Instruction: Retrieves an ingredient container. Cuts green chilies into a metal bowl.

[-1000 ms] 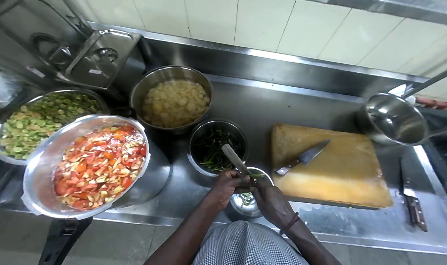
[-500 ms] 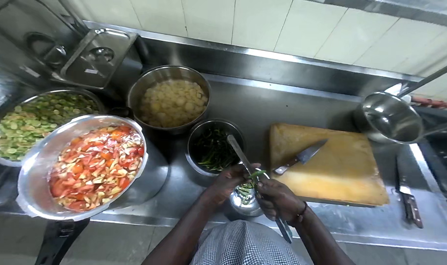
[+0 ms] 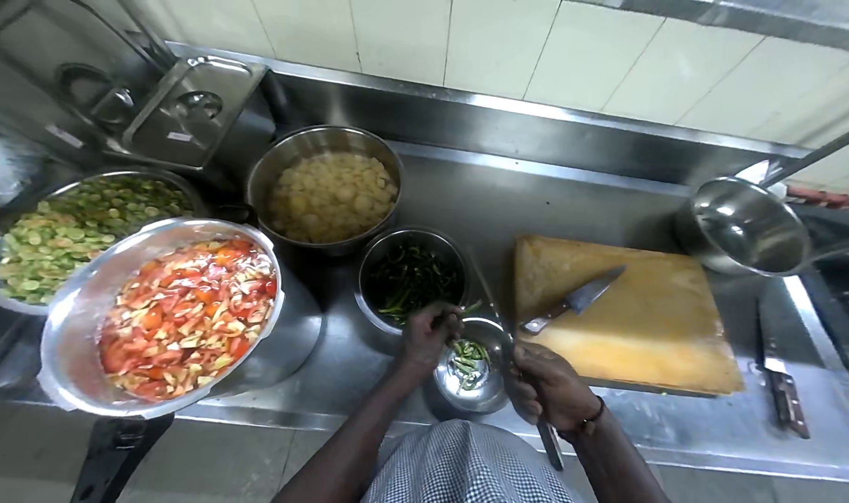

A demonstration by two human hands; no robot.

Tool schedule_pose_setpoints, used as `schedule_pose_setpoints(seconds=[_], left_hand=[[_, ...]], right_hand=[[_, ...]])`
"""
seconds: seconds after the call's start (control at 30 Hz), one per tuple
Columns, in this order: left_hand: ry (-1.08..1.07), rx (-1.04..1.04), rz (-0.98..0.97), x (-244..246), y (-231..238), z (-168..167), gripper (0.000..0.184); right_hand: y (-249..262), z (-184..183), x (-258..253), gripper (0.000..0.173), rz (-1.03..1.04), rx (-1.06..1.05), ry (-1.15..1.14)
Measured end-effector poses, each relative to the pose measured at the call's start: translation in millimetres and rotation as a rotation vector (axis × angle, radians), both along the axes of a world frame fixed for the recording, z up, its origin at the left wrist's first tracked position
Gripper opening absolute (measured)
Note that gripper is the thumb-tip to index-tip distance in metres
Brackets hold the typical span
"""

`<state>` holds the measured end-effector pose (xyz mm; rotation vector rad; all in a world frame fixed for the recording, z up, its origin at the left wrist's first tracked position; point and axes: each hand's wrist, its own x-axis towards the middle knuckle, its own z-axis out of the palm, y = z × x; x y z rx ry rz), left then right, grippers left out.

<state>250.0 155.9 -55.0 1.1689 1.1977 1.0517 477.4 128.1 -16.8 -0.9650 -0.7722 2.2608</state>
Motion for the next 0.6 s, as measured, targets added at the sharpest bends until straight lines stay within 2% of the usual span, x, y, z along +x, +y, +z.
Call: schedule_pose_setpoints(seconds=[0.1,0.2,0.27,0.4,0.53,0.6], left_hand=[[-0.001,-0.053,-0.045,1.5,-7.2,14.8,0.016],[0.042,-0.071,-0.104,7.3,-12.7,22.3,0.016],[0.127,-0.054,-0.177,10.0,-15.9,26.0,0.015],[0.255,0.050,-0.257,13.1,-17.4,21.8,0.015],[0.397,0.377,-0.215,17.3,-20.1,4.1,0.017],[0.504,0.460,-0.160,20.3,-20.7,0.0,0.016]], right_hand=[[7.5,-2.6,-8.7,0.021,-0.190,0.201,-0.451],[11.3,-10.2,-14.2,0.027,-0.152,0.303,-0.649],[9.7,-10.0,-21.9,0.035,-0.097,0.322,-0.682],[8.2,-11.9,-34.0,0.029,-0.063,0.328,-0.717],[7.6,-14.7,-29.8,0.041,-0.045,0.126,-0.527],[7.8,-16.7,-23.7,0.046,0.003,0.049,-0.414]])
